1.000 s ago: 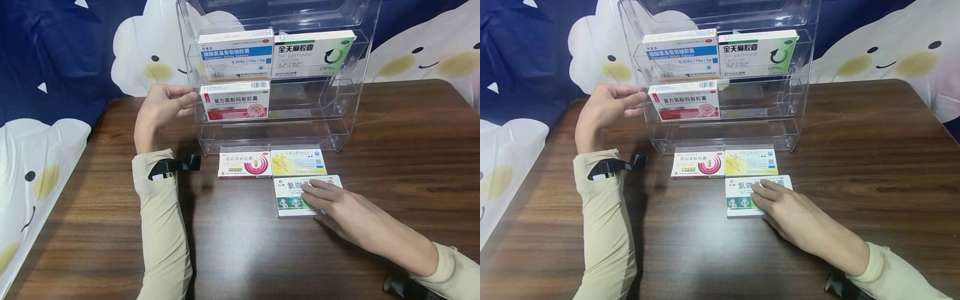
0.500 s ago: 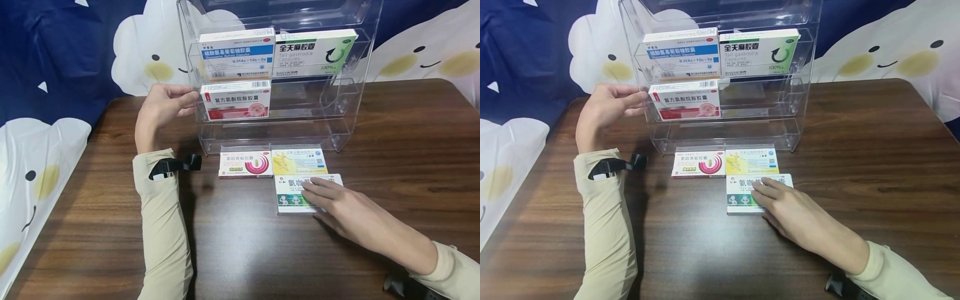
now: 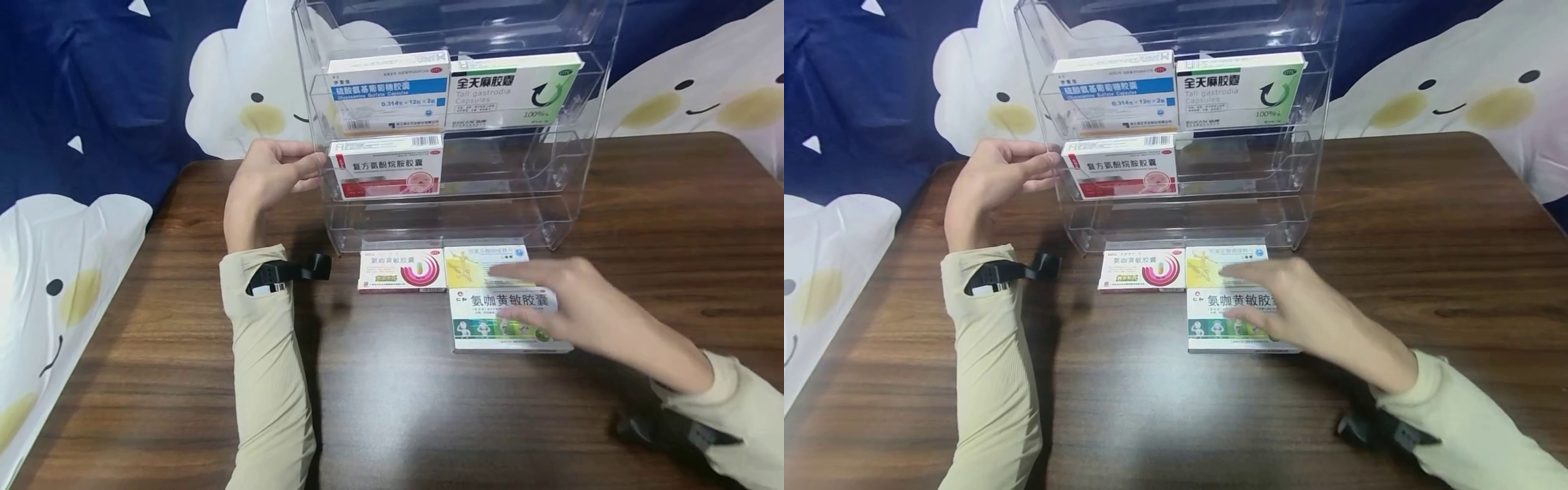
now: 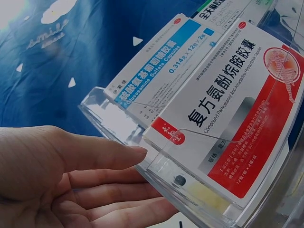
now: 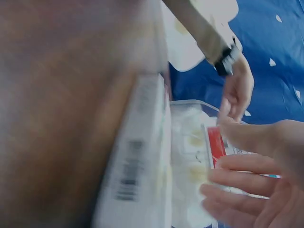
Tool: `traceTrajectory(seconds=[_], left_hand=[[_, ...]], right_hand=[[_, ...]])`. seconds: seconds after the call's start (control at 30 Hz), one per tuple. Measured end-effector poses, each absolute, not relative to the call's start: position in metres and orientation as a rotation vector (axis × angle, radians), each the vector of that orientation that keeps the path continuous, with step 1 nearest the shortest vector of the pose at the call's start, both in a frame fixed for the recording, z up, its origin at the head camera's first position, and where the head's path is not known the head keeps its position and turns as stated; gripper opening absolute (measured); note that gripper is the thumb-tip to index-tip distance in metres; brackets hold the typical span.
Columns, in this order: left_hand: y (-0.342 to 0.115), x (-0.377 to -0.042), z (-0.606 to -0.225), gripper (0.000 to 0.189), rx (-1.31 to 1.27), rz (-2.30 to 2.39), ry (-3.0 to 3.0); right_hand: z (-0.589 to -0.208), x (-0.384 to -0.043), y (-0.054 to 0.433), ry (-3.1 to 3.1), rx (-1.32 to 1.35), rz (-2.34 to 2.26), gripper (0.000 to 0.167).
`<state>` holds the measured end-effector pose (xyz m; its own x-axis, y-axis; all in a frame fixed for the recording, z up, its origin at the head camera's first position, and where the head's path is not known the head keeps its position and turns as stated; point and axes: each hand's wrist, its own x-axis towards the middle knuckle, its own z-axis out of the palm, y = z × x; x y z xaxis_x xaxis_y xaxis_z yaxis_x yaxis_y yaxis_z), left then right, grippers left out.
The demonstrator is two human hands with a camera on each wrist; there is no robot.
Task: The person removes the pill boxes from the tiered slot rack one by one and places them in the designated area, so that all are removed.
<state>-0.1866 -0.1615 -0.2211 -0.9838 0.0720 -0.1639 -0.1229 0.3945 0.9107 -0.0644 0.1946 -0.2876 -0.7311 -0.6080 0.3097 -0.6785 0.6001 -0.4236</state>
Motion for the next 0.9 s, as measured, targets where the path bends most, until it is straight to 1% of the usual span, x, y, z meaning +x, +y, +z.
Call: traceTrajectory(seconds=[0.13, 0.23, 0.37, 0.5, 0.67, 0.8, 0.9], left_hand=[[-0.163, -0.186, -0.221, 0.04, -0.036, 1.628, 2.478], [-0.163, -0.186, -0.221, 0.04, -0.025, 1.629, 2.477], [-0.163, -0.187, -0.221, 0.04, -0.021, 1.626, 2.477], [-0.163, -0.186, -0.222, 0.04, -0.026, 1.626, 2.469], [-0.164, -0.187, -0.221, 0.04, -0.046, 1.633, 2.46], [-0.164, -0.187, -0.222, 0.04, -0.038, 1.644, 2.465], [-0.163, -0.187, -0.222, 0.039, -0.04, 1.657, 2.458]], right_hand=[[-0.272, -0.09, 0.184, -2.725, 0.857, 0.957, 0.04], [-0.267, -0.107, 0.172, -2.713, 0.708, 1.104, 0.037], [-0.267, -0.127, 0.157, -2.642, 0.589, 1.223, 0.035], [-0.267, -0.143, 0.143, -2.566, 0.479, 1.256, 0.035], [-0.265, -0.158, 0.129, -2.502, 0.389, 1.183, 0.035], [-0.264, -0.168, 0.122, -2.501, 0.325, 1.128, 0.035], [-0.263, -0.172, 0.119, -2.515, 0.276, 1.11, 0.038]])
